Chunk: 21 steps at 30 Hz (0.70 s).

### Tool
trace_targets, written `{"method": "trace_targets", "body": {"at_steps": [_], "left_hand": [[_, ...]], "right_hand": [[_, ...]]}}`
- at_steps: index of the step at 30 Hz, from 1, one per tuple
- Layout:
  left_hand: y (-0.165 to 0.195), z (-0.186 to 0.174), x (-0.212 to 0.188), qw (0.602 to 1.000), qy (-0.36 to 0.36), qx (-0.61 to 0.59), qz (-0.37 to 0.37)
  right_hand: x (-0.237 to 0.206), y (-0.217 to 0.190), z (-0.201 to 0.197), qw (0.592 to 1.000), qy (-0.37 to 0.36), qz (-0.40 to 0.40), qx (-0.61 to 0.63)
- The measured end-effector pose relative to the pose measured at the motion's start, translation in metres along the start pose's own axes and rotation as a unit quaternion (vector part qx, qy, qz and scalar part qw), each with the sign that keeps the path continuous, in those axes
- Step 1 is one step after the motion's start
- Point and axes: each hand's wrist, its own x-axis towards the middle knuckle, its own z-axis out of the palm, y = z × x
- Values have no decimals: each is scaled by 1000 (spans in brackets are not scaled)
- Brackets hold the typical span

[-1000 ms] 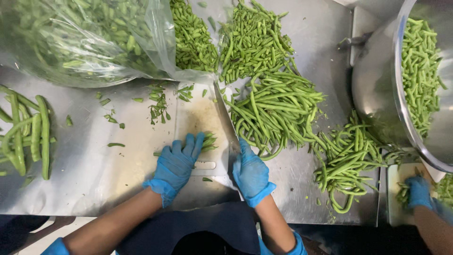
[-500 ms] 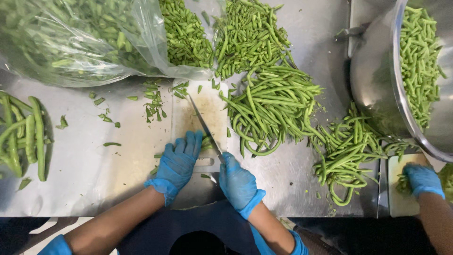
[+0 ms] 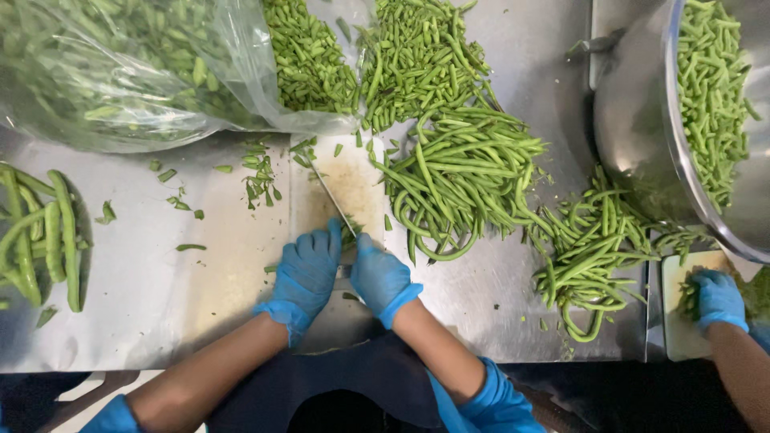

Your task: The person trims the ends off green beans on a small cutting board, cutting them in batches with a knife and moving trimmed beans aside while pushing untrimmed beans toward the board. A coworker trims beans on a separate board at the right side of the table.

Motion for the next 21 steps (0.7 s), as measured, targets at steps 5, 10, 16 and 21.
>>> {"method": "trace_targets", "body": {"at_steps": [5, 10, 16, 21], "left_hand": [[-22, -16, 4, 985, -87, -149, -9], [-136, -34, -55, 972, 7, -89, -216], [-226, 21, -94, 955, 43, -31, -291], [-222, 40, -100, 950, 106, -33, -292]], "right_hand": [[-5, 12, -23, 997, 7, -40, 58], [-38, 9, -40, 999, -1, 16, 42], [-58, 28, -55, 991, 58, -8, 121], [-56, 35, -56, 989, 41, 14, 141]]}}
